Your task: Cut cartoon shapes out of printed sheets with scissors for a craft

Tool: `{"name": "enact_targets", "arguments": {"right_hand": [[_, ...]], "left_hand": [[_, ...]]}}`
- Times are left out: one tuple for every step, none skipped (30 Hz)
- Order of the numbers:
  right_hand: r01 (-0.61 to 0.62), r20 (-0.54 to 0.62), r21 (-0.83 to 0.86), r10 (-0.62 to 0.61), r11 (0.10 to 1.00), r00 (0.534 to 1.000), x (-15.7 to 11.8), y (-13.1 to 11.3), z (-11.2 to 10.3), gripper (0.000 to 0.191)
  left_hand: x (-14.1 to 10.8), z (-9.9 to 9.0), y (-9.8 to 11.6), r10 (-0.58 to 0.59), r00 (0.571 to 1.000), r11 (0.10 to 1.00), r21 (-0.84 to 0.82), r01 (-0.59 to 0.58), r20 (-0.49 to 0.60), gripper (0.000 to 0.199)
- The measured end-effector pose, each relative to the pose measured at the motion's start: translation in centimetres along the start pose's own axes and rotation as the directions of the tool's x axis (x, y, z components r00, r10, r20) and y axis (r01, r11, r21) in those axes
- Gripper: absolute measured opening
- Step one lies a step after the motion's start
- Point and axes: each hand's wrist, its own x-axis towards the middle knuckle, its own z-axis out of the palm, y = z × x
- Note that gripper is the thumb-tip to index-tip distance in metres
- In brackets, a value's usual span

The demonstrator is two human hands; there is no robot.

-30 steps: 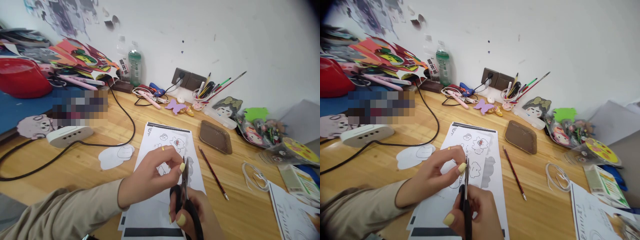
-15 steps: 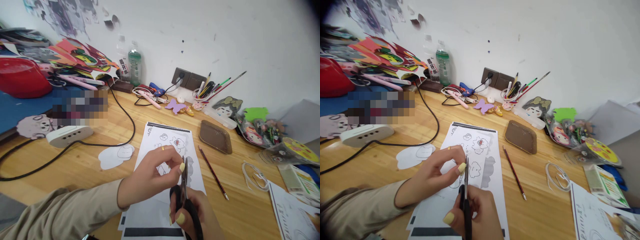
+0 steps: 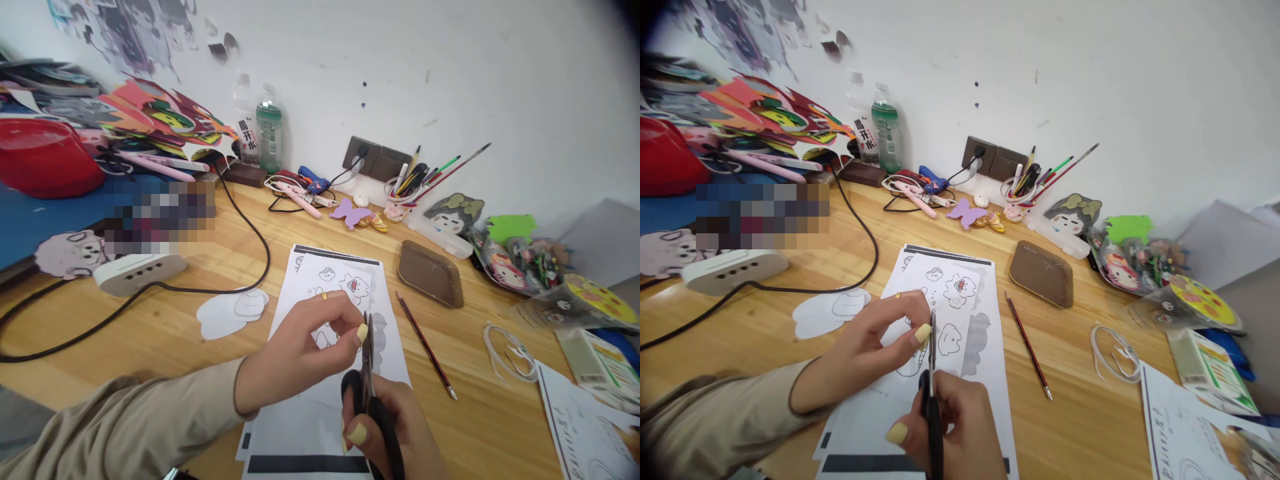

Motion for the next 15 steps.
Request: {"name": "enact_targets", "arguments": {"right_hand": [[0.003, -0.003, -0.003, -0.003, 1.000, 1.000, 0.0, 0.0, 0.0, 0.053], [0.003, -0.009, -0.009, -0.003, 1.000, 1.000, 0.0, 0.1, 0.0, 0.053], [0.004, -0.018, -0.017, -0.005, 1.000, 1.000, 0.0, 0.2, 0.0, 0.054], [0.007, -0.026, -0.026, -0.008, 1.000, 1.000, 0.0, 0.2, 0.0, 0.055], [0.009, -0.028, -0.038, -0.010, 0.999, 1.000, 0.0, 0.3, 0.0, 0.055], [0.008, -0.026, -0.047, -0.009, 0.999, 1.000, 0.0, 0.4, -0.1, 0.055], [0.003, -0.017, -0.049, -0.004, 0.999, 1.000, 0.1, 0.6, -0.2, 0.055], [0.001, -0.007, -0.046, -0.001, 0.999, 1.000, 0.2, 0.7, -0.3, 0.054], [-0.005, 0.008, -0.039, 0.005, 0.999, 1.000, 0.3, 0.8, -0.4, 0.054], [-0.013, 0.017, -0.031, 0.013, 0.999, 1.000, 0.4, 0.9, -0.5, 0.053], [-0.018, 0.020, -0.022, 0.019, 1.000, 1.000, 0.5, 0.9, -0.6, 0.053], [-0.020, 0.015, -0.012, 0.020, 1.000, 1.000, 0.6, 1.0, -0.8, 0.052], [-0.019, 0.012, -0.008, 0.019, 1.000, 1.000, 0.7, 1.0, -0.9, 0.052], [-0.017, 0.005, -0.014, 0.017, 1.000, 1.000, 0.8, 1.0, -1.1, 0.052], [-0.017, -0.004, -0.033, 0.016, 0.999, 1.000, 0.9, 1.0, -1.4, 0.051]], "left_hand": [[0.0, 0.0, 0.0, -0.003, 1.000, 1.000, -0.002, 0.003, 0.003, 0.013], [0.0, 0.0, 0.0, -0.006, 1.000, 1.000, -0.004, 0.006, 0.005, 0.013], [0.0, 0.0, 0.0, -0.006, 1.000, 1.000, -0.005, 0.006, 0.007, 0.013], [0.0, 0.0, 0.0, -0.006, 1.000, 1.000, -0.008, 0.006, 0.009, 0.013], [0.0, 0.1, 0.0, -0.003, 1.000, 1.000, -0.009, 0.003, 0.013, 0.013], [0.0, 0.1, 0.0, -0.001, 1.000, 1.000, -0.011, 0.001, 0.013, 0.013], [0.0, 0.0, -0.1, -0.002, 1.000, 1.000, -0.012, 0.002, 0.013, 0.013], [0.0, 0.0, -0.1, -0.006, 1.000, 1.000, -0.014, 0.006, 0.014, 0.013], [0.0, 0.0, -0.2, -0.014, 1.000, 1.000, -0.021, 0.014, 0.013, 0.013], [0.0, -0.1, -0.3, -0.026, 1.000, 0.999, -0.035, 0.027, 0.008, 0.013], [0.0, -0.2, -0.5, -0.042, 0.999, 0.998, -0.055, 0.042, -0.001, 0.013], [0.0, -0.4, -0.7, -0.058, 0.998, 0.995, -0.080, 0.057, -0.007, 0.013], [0.0, -0.5, -0.9, -0.070, 0.997, 0.992, -0.108, 0.069, -0.010, 0.013], [0.0, -0.6, -1.1, -0.079, 0.997, 0.987, -0.140, 0.076, -0.013, 0.014], [0.0, -0.7, -1.2, -0.092, 0.996, 0.979, -0.181, 0.089, -0.011, 0.014]]}}
